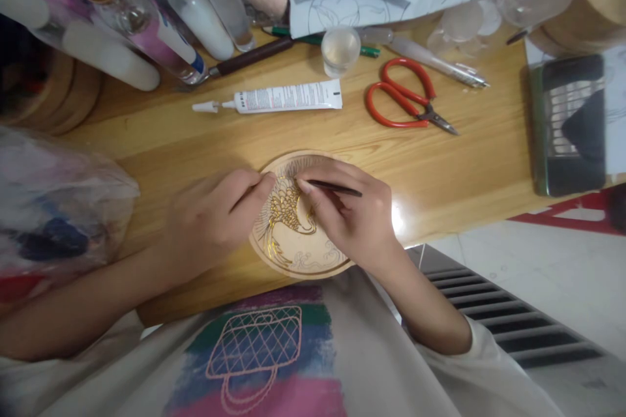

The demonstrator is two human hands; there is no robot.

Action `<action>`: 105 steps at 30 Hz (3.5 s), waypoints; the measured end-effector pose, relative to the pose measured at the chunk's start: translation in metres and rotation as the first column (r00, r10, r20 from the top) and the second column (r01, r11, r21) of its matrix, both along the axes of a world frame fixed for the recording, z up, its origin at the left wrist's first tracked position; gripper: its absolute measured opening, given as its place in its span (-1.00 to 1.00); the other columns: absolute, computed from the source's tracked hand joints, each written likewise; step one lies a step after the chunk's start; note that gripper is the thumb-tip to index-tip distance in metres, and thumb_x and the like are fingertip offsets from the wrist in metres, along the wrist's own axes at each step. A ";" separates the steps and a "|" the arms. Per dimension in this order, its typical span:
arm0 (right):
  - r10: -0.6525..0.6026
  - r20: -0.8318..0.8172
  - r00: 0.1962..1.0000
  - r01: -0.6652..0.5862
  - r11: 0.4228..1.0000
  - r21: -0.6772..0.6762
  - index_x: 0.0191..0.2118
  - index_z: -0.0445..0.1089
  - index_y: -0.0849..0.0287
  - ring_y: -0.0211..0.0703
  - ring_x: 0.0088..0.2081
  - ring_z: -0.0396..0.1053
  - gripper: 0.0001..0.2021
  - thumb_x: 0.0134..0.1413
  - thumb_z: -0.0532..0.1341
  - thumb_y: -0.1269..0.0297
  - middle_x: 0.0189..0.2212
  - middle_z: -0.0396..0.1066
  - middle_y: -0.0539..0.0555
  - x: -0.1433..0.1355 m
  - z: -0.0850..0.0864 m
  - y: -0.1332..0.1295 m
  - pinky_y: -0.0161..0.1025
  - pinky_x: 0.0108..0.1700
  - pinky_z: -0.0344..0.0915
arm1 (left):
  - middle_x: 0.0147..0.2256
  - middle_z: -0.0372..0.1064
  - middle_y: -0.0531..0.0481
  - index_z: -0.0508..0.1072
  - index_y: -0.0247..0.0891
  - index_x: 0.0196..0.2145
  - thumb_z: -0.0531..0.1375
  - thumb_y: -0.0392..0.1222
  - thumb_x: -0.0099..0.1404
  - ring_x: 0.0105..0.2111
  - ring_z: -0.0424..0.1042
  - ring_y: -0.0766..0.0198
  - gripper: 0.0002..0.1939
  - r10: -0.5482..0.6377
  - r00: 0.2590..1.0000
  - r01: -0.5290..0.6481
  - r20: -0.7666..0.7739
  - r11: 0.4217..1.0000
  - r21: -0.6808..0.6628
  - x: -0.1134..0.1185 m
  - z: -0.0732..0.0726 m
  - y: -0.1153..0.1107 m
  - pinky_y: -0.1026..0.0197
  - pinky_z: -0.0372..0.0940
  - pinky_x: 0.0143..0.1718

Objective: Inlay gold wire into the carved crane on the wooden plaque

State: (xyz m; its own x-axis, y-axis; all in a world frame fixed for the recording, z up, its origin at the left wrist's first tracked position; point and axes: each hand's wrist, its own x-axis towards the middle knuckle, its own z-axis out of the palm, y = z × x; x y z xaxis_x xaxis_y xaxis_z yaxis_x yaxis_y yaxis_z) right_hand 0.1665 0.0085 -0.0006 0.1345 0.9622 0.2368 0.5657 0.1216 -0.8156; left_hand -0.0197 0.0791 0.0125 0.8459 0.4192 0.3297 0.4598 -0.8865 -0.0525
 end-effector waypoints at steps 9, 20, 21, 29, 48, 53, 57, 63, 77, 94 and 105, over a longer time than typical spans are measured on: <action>-0.003 0.012 1.000 0.003 1.000 0.001 -0.24 0.54 0.14 -0.17 -0.18 0.57 -0.90 0.15 0.29 0.41 -0.27 0.61 0.03 -0.001 0.001 0.001 -0.23 -0.09 0.52 | -0.47 0.42 0.05 0.49 -0.32 -0.34 0.06 -0.45 0.40 -0.50 0.34 0.34 -0.76 -0.012 1.000 0.011 -0.024 1.000 -0.008 -0.001 0.001 0.000 0.24 0.12 -0.53; 0.036 0.057 0.998 -0.038 0.999 0.025 -0.22 0.52 0.04 -0.14 -0.22 0.57 -0.87 0.17 0.26 0.40 -0.27 0.61 0.00 0.000 0.001 0.000 -0.17 -0.13 0.53 | -0.48 0.44 0.05 0.51 -0.33 -0.32 0.09 -0.44 0.39 -0.51 0.38 0.32 -0.79 0.028 1.000 -0.028 -0.009 1.000 -0.006 0.000 0.002 -0.002 0.23 0.15 -0.57; 0.038 0.062 0.997 -0.040 0.999 0.025 -0.22 0.52 0.04 -0.14 -0.22 0.57 -0.87 0.17 0.25 0.40 -0.27 0.61 0.00 0.000 0.001 0.000 -0.18 -0.13 0.54 | -0.49 0.43 0.05 0.51 -0.33 -0.32 0.09 -0.45 0.38 -0.52 0.38 0.32 -0.79 0.034 0.999 -0.034 -0.005 0.999 -0.007 0.000 0.001 -0.002 0.24 0.15 -0.57; 0.021 0.067 0.998 -0.024 0.999 0.037 -0.22 0.52 0.08 -0.14 -0.23 0.57 -0.87 0.16 0.25 0.43 -0.30 0.61 0.03 -0.003 0.001 0.000 -0.18 -0.14 0.53 | -0.50 0.37 0.05 0.45 -0.32 -0.37 0.10 -0.45 0.36 -0.54 0.35 0.31 -0.81 0.070 0.998 -0.070 0.005 0.997 -0.029 0.001 -0.001 -0.003 0.21 0.13 -0.59; -0.072 0.070 0.995 0.071 0.997 0.024 -0.26 0.54 0.10 -0.13 -0.23 0.58 -0.90 0.16 0.26 0.41 -0.30 0.61 0.02 -0.008 0.002 -0.001 -0.17 -0.15 0.55 | -0.49 0.38 0.06 0.47 -0.32 -0.37 0.03 -0.48 0.36 -0.53 0.34 0.34 -0.74 0.085 0.996 -0.085 0.004 0.995 -0.060 0.001 0.000 -0.004 0.24 0.08 -0.58; -0.085 0.101 0.991 0.083 0.996 0.033 -0.25 0.52 0.13 -0.15 -0.22 0.57 -0.89 0.16 0.25 0.43 -0.29 0.61 0.03 -0.013 0.003 -0.002 -0.20 -0.16 0.53 | -0.49 0.39 0.04 0.46 -0.33 -0.38 0.02 -0.49 0.36 -0.53 0.33 0.35 -0.72 0.077 0.996 -0.073 0.041 0.994 -0.084 0.001 -0.001 -0.004 0.24 0.03 -0.58; -0.134 0.139 0.981 0.129 0.991 0.045 -0.26 0.51 0.10 -0.13 -0.25 0.57 -0.89 0.18 0.23 0.42 -0.32 0.60 0.02 -0.020 0.005 -0.003 -0.18 -0.19 0.53 | -0.49 0.39 0.05 0.47 -0.30 -0.39 0.01 -0.47 0.37 -0.53 0.33 0.36 -0.71 0.085 0.996 -0.083 0.026 0.994 -0.069 0.001 -0.002 -0.004 0.25 0.05 -0.58; -0.202 0.165 0.965 0.195 0.979 0.059 -0.31 0.49 0.10 -0.09 -0.26 0.56 -0.88 0.18 0.22 0.43 -0.33 0.59 0.05 -0.030 0.005 -0.005 -0.14 -0.23 0.52 | -0.50 0.38 0.04 0.46 -0.29 -0.39 0.01 -0.44 0.38 -0.55 0.32 0.34 -0.71 0.073 0.997 -0.071 0.029 0.995 -0.065 0.000 -0.002 -0.005 0.23 0.03 -0.60; -0.317 0.216 0.923 0.299 0.947 0.114 -0.29 0.49 0.17 -0.18 -0.33 0.54 -0.93 0.18 0.24 0.39 -0.38 0.57 0.04 -0.043 0.004 -0.006 -0.27 -0.28 0.48 | -0.49 0.38 0.03 0.44 -0.30 -0.41 0.06 -0.45 0.34 -0.54 0.31 0.31 -0.77 0.065 0.997 -0.064 0.041 0.997 -0.035 0.000 -0.004 -0.004 0.23 0.07 -0.59; -0.456 0.323 0.830 0.427 0.890 0.158 -0.35 0.47 0.19 -0.19 -0.45 0.49 -0.86 0.22 0.19 0.35 -0.46 0.55 0.04 -0.061 0.004 -0.005 -0.26 -0.41 0.38 | -0.26 0.45 -0.08 0.49 -0.34 -0.23 0.05 -0.44 0.32 -0.38 0.44 0.24 -0.77 0.148 0.985 -0.169 -0.088 0.926 -0.336 -0.002 0.008 -0.019 0.26 0.24 -0.51; -0.495 0.342 0.799 0.481 0.867 0.129 -0.33 0.51 0.22 -0.19 -0.40 0.52 -0.81 0.24 0.17 0.30 -0.43 0.57 0.07 -0.063 -0.001 -0.008 -0.25 -0.35 0.40 | -0.08 0.39 -0.16 0.43 -0.40 0.02 0.10 -0.49 0.30 -0.12 0.46 0.21 -0.66 0.447 0.887 -0.100 0.117 0.434 -0.895 0.002 0.010 -0.042 0.15 0.47 -0.07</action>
State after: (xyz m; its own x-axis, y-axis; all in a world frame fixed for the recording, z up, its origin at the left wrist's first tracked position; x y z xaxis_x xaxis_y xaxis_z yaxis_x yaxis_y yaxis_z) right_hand 0.1032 0.0007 -0.0012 0.4853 0.7821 0.3909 0.8045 -0.2244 -0.5499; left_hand -0.0173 0.0367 0.0222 0.5595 0.8178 -0.1345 0.5204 -0.2204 0.8250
